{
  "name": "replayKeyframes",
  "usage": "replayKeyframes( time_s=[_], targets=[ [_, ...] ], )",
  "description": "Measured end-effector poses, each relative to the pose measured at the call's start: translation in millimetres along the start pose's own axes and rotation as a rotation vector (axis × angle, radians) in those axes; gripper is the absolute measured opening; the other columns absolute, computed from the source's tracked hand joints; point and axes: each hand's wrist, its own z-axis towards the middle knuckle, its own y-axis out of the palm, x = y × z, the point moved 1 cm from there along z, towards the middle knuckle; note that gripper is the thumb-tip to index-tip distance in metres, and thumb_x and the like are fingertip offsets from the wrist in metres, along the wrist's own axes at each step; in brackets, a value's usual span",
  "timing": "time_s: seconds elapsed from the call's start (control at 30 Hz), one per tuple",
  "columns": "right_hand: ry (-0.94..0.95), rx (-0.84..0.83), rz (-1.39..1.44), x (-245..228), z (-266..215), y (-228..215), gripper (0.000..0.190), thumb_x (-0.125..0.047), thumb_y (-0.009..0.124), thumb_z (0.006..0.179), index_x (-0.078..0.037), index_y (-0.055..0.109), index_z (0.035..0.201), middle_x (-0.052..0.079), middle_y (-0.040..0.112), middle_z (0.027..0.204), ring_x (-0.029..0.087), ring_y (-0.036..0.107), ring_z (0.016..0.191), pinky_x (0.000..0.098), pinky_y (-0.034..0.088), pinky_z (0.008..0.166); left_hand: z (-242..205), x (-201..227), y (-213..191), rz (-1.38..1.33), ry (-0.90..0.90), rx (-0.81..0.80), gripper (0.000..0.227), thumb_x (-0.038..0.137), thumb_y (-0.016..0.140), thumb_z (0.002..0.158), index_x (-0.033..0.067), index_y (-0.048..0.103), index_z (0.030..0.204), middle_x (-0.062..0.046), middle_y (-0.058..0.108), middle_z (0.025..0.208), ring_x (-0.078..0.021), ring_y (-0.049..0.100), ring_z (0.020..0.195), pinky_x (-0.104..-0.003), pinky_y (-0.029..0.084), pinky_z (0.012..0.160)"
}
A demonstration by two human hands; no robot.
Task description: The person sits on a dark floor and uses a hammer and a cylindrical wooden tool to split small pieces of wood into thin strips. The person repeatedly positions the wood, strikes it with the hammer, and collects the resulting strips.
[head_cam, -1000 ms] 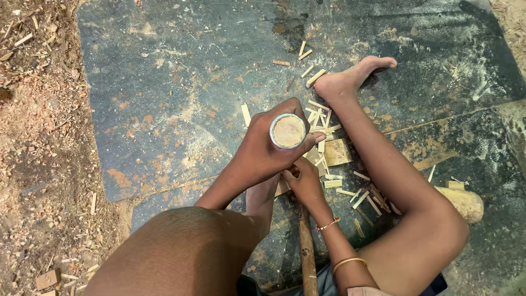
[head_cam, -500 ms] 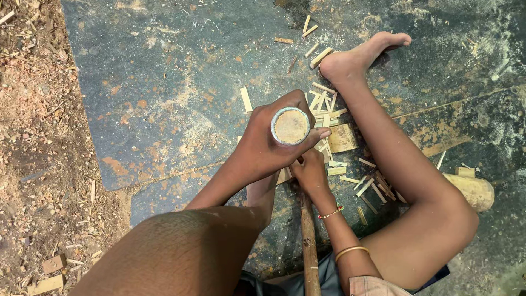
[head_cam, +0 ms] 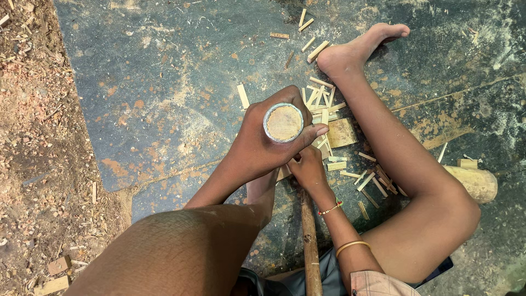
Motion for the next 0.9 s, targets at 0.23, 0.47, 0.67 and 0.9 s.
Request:
replayKeyframes(
  time_s=[0.23, 0.47, 0.67, 0.9],
  targets=[
    [-0.013, 0.037, -0.002, -1.0, -3.4, 4.3, 0.028, -0.019, 0.078, 0.081, 0.006, 0.067, 0.088, 0.020, 0.069, 0.082, 0.034, 0.070, 0.075, 0.0445, 0.055, 0.070, -1.4, -2.3, -0.5, -0.007, 0.004, 0.009, 0.024, 0.018, 0.081, 0.094, 0.0056, 0.062, 0.091, -0.003, 0.066, 0.085, -0.0093, 0.067, 0.081, -0.029, 0.055, 0.074],
    [-0.069, 0.096, -0.015, -1.3, -6.0, 9.2, 0.023, -0.016, 0.079, 0.080, 0.004, 0.068, 0.085, 0.021, 0.069, 0.084, 0.035, 0.068, 0.076, 0.0451, 0.053, 0.069, -1.5, -2.4, -0.6, 0.006, 0.014, 0.008, 0.025, 0.017, 0.082, 0.094, 0.0047, 0.060, 0.091, -0.003, 0.064, 0.084, -0.0095, 0.065, 0.080, -0.029, 0.053, 0.074],
    [-0.098, 0.134, 0.010, 0.3, -7.3, 8.5, 0.022, -0.011, 0.078, 0.080, 0.006, 0.066, 0.087, 0.021, 0.067, 0.085, 0.037, 0.067, 0.076, 0.0457, 0.052, 0.068, -2.7, -1.8, -2.1, -0.016, -0.007, 0.002, 0.026, 0.014, 0.081, 0.095, 0.0040, 0.057, 0.090, -0.003, 0.061, 0.084, -0.0087, 0.061, 0.081, -0.029, 0.052, 0.074],
    [-0.122, 0.158, -0.018, 0.2, -8.1, 6.9, 0.021, -0.009, 0.079, 0.080, 0.006, 0.066, 0.087, 0.021, 0.067, 0.086, 0.037, 0.068, 0.077, 0.0455, 0.052, 0.066, -2.1, 1.9, -0.9, -0.014, 0.005, 0.004, 0.024, 0.013, 0.081, 0.095, 0.0047, 0.059, 0.090, -0.002, 0.062, 0.085, -0.0083, 0.062, 0.082, -0.029, 0.053, 0.075]
  ],
)
